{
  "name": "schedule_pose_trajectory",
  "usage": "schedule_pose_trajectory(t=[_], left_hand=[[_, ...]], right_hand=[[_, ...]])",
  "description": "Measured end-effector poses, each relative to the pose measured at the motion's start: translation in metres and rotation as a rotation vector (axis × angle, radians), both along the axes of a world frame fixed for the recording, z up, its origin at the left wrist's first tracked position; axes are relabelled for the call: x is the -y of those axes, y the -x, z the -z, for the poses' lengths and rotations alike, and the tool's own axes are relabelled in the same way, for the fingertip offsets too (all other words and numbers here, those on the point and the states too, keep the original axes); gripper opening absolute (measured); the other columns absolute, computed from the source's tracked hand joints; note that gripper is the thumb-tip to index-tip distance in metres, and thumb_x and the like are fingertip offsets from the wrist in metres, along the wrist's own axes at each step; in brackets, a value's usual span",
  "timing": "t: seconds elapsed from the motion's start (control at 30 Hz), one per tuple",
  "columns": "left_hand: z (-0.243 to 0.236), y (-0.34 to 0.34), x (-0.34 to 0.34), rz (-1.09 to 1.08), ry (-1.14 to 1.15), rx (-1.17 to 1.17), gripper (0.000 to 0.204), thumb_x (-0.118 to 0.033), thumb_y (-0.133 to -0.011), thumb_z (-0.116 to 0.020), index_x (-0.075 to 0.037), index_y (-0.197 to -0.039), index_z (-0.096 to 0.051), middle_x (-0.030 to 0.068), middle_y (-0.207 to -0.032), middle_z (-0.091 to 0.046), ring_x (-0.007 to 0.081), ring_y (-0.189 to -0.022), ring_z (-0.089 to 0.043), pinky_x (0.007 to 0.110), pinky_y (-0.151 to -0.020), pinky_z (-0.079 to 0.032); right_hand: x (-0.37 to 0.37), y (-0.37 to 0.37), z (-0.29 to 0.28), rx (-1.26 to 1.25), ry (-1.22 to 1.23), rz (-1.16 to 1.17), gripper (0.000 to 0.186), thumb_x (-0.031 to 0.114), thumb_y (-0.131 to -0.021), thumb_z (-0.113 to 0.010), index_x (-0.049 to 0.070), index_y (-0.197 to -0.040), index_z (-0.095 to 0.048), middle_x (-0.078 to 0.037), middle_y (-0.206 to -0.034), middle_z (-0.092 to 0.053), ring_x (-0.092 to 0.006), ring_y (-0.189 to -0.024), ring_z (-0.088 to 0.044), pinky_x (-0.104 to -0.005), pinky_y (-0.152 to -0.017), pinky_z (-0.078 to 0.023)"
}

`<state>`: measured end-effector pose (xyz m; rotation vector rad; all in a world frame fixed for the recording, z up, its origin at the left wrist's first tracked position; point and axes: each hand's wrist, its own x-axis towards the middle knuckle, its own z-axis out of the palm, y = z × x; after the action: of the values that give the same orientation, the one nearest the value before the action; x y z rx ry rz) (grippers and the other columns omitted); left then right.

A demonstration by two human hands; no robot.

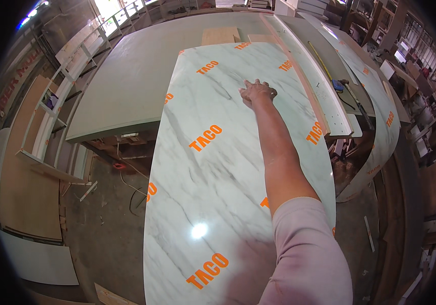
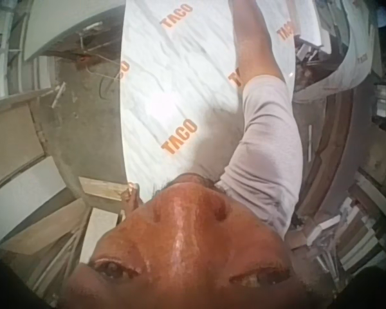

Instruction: The person carries a wooden board to a workbench, moves a can onto a shelf, and positions laminate sheets over the wooden panels on the table.

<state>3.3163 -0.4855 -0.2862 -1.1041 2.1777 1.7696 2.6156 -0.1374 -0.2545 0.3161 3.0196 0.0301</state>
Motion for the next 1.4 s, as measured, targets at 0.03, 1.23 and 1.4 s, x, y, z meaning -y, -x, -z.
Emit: schedule_pose_trajectory(t=[0.03,1.23,1.4], left_hand=[[-0.001,0.002,-0.001,0.014,-0.012,-0.021,0.049,-0.031,-0.093,-0.066,-0.018,-0.06,-0.032,-0.0086,-0.053,-0.028,0.0054,-0.047,-0.023,0.028,-0.042,-0.014],[0.002,0.189,-0.011,-0.002,0.028,-0.163,0.047,-0.036,-0.087,-0.071,-0.009,-0.056,-0.048,-0.0083,-0.059,-0.041,0.0033,-0.055,-0.032,0.026,-0.048,-0.023],[0.013,0.233,-0.012,0.005,0.05,-0.196,0.045,-0.037,-0.088,-0.07,-0.011,-0.057,-0.049,-0.0095,-0.06,-0.042,0.0024,-0.055,-0.033,0.025,-0.048,-0.023]], right_hand=[[-0.001,0.002,0.001,-0.005,-0.005,-0.004,0.058,0.056,-0.095,-0.034,0.038,-0.15,-0.026,0.001,-0.159,-0.022,-0.0297,-0.139,-0.032,-0.0604,-0.094,-0.041],[-0.049,-0.066,0.006,-0.017,0.029,-0.089,0.059,0.054,-0.097,-0.029,0.034,-0.152,-0.022,0.0,-0.161,-0.018,-0.0293,-0.144,-0.025,-0.0604,-0.105,-0.032],[-0.054,-0.086,0.002,0.015,0.051,-0.11,0.061,0.056,-0.097,-0.028,0.033,-0.153,-0.017,-0.002,-0.162,-0.012,-0.0327,-0.146,-0.018,-0.062,-0.106,-0.03]])
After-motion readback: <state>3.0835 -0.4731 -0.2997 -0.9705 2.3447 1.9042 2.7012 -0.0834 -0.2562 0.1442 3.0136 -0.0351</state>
